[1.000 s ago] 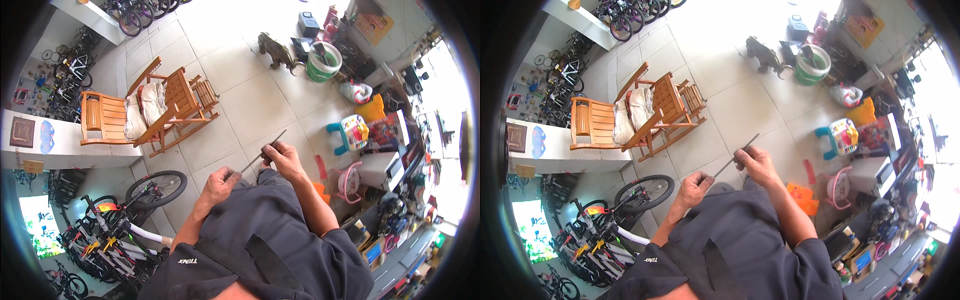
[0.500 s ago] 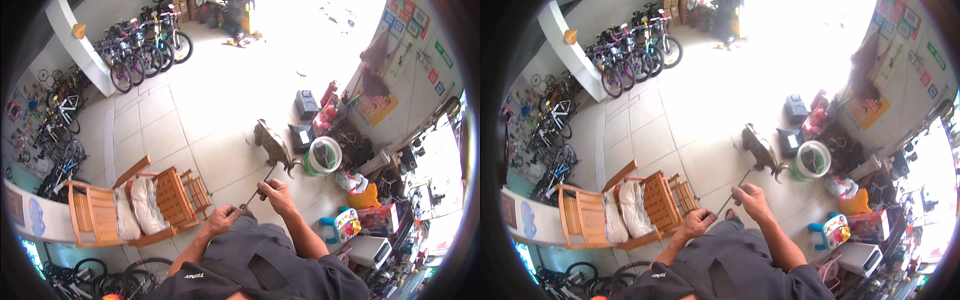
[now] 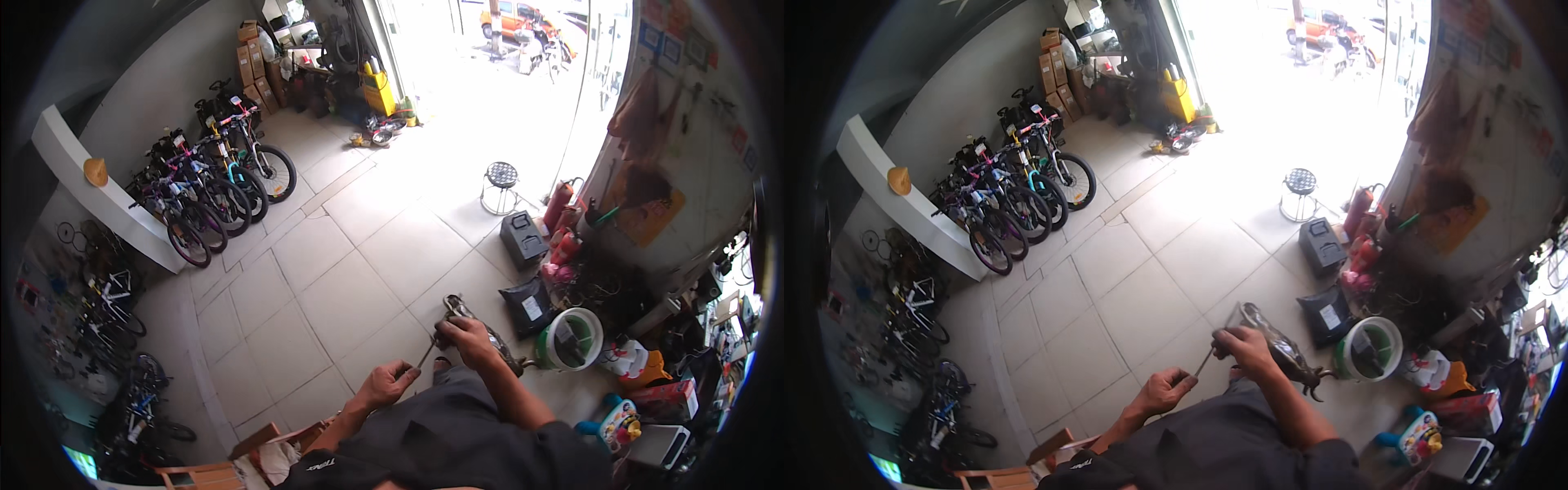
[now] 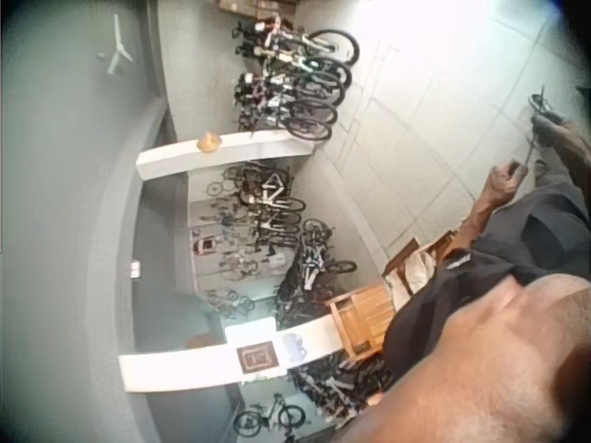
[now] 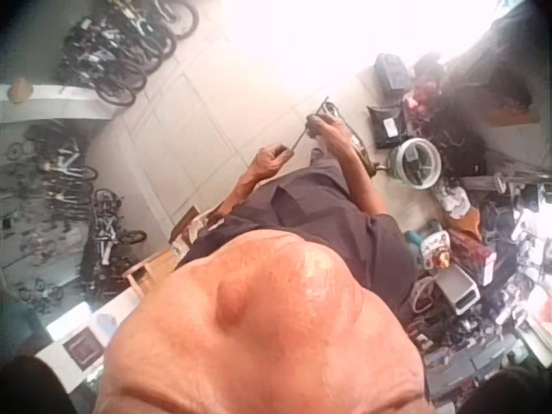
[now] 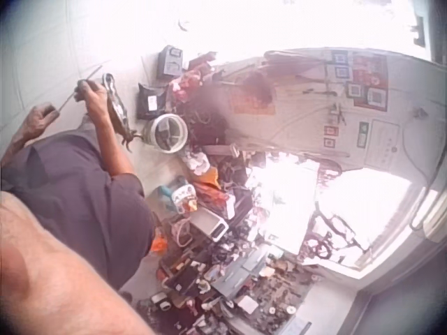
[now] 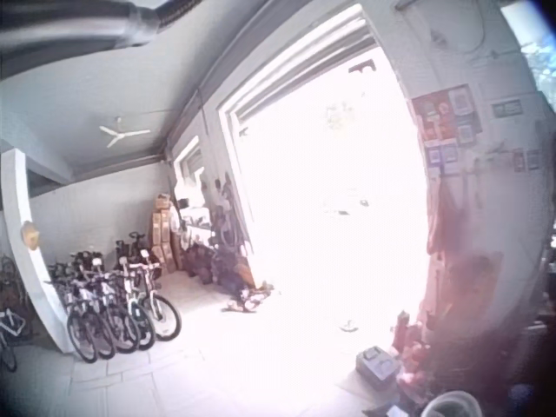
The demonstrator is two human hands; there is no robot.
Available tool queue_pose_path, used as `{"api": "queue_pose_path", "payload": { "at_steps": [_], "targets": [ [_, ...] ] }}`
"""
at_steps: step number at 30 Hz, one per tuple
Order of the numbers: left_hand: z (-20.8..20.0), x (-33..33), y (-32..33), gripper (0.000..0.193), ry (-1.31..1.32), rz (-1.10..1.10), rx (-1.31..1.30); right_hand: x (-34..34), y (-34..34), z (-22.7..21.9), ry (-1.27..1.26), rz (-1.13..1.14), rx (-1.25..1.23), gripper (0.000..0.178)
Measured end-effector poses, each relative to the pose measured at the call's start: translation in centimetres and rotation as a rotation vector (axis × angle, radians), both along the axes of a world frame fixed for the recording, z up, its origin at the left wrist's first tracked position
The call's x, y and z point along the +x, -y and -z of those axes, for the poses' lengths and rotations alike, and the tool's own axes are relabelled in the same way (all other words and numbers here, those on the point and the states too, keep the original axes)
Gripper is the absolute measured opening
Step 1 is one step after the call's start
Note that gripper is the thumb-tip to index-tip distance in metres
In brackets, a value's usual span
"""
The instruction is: The person sits on the ground and uses a screwdriver to adjust the spokes of a bicycle wheel. They then walk into a cluttered shop, retrieve a spoke from a box, and return outside to insert the spoke into the wheel hub.
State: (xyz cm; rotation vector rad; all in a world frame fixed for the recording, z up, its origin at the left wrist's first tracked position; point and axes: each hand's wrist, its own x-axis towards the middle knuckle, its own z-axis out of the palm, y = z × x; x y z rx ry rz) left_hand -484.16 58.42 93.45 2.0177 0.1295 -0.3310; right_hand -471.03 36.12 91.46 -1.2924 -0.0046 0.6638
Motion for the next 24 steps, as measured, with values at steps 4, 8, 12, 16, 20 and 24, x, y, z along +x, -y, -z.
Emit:
{"api": "queue_pose_path", "payload": {
  "at_steps": [4, 8, 12, 16, 20, 24],
  "targets": [
    [-2.0, 9.2, -6.3, 0.025, -0.036, -0.205, -0.129, 11.6, -10.2, -3.5, 0.122, -0.113, -0.064, 0.039],
    [-0.2, 18.2, -11.4, 0.019, -0.024, -0.352, -0.351, 22.2, -17.7, -4.4, 0.212, -0.212, -0.029, 0.039],
    [3.2, 29.4, -17.2, 0.019, -0.074, -0.33, -0.458, 32.5, -22.9, -3.4, 0.229, -0.165, -0.01, 0.038],
    [1.0, 43.3, -20.9, 0.02, -0.02, -0.096, -0.35, 41.9, -23.5, -4.2, 0.246, 0.06, 0.004, 0.036],
    [-0.7, 56.5, -22.7, 0.032, -0.112, 0.215, -0.265, 49.8, -21.8, -3.6, 0.138, 0.337, -0.004, 0.032],
    [-1.5, 67.7, -21.8, 0.032, -0.083, 0.412, -0.363, 56.9, -20.1, -1.7, 0.093, 0.562, -0.057, 0.029]
  ]
}}
